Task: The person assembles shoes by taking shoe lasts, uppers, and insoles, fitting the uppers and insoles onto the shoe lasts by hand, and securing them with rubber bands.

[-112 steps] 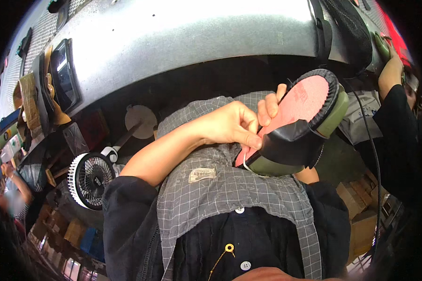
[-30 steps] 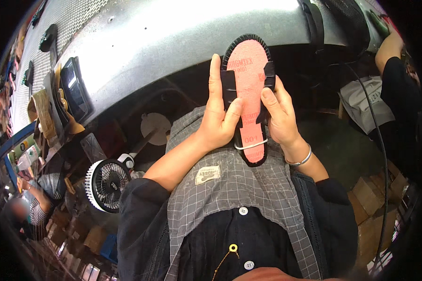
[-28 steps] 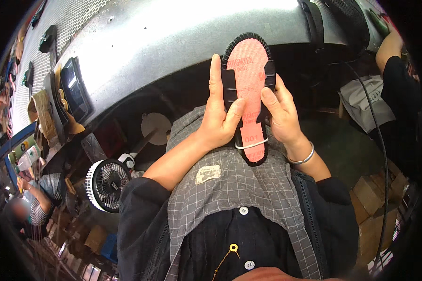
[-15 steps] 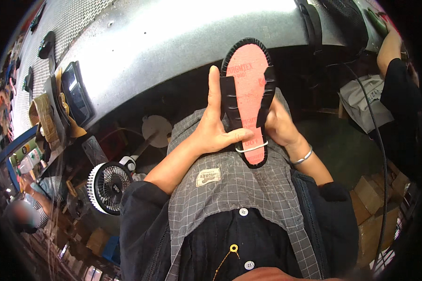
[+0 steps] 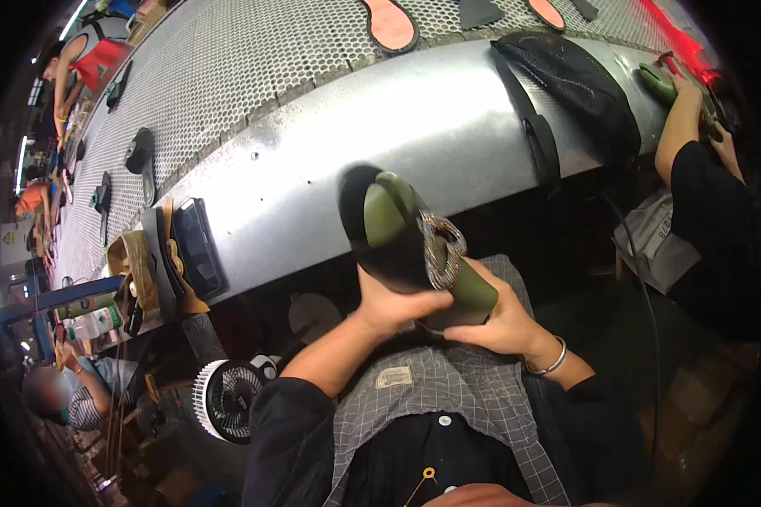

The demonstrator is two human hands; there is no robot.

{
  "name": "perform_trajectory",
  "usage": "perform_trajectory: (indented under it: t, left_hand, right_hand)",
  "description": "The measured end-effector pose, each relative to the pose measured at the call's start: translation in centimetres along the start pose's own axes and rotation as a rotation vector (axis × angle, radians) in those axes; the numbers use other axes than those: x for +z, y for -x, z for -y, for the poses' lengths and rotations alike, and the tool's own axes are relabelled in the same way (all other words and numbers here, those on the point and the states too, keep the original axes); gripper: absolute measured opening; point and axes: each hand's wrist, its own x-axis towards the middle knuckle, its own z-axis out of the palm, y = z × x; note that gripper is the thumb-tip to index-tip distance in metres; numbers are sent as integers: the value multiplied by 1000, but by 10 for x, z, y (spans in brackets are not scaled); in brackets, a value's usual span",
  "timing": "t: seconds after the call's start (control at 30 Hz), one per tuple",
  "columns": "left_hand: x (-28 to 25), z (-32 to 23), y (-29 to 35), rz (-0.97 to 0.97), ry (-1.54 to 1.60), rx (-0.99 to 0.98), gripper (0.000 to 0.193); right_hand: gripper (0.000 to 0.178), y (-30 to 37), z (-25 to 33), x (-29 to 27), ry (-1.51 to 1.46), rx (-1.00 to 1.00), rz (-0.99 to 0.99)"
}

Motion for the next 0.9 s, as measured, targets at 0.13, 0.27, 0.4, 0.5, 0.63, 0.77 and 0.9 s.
perform_trajectory:
  t: [0.13,0.27,0.4,0.5,0.63,0.77,0.9]
  left_hand:
    - [-20,-36,-72,-117,235,131,101]
    - [-58,-66,-154,-28,398,251,56]
    - [-47,-59,-158,46,289,93,65]
    - [1,-42,-99,248,-300,52,76]
    - [-57,-35,-117,-108,40,114,68]
    - [-184,-128,-222,-376,110,233,63]
    - [-195,-115,-247,-828,-533,440,62]
  right_hand:
    - [76,-9,1,-16,-116,48,61]
    - [76,-25,5,-23,-668,155,144]
    - [87,-32,7,-36,-627,11,82]
    - [101,-40,22,-35,-284,-189,-29]
    - [99,-39,24,-34,-369,-117,185]
    - [95,-15,32,-36,-498,-28,247]
    - [83,-10,54,-58,255,-91,-159]
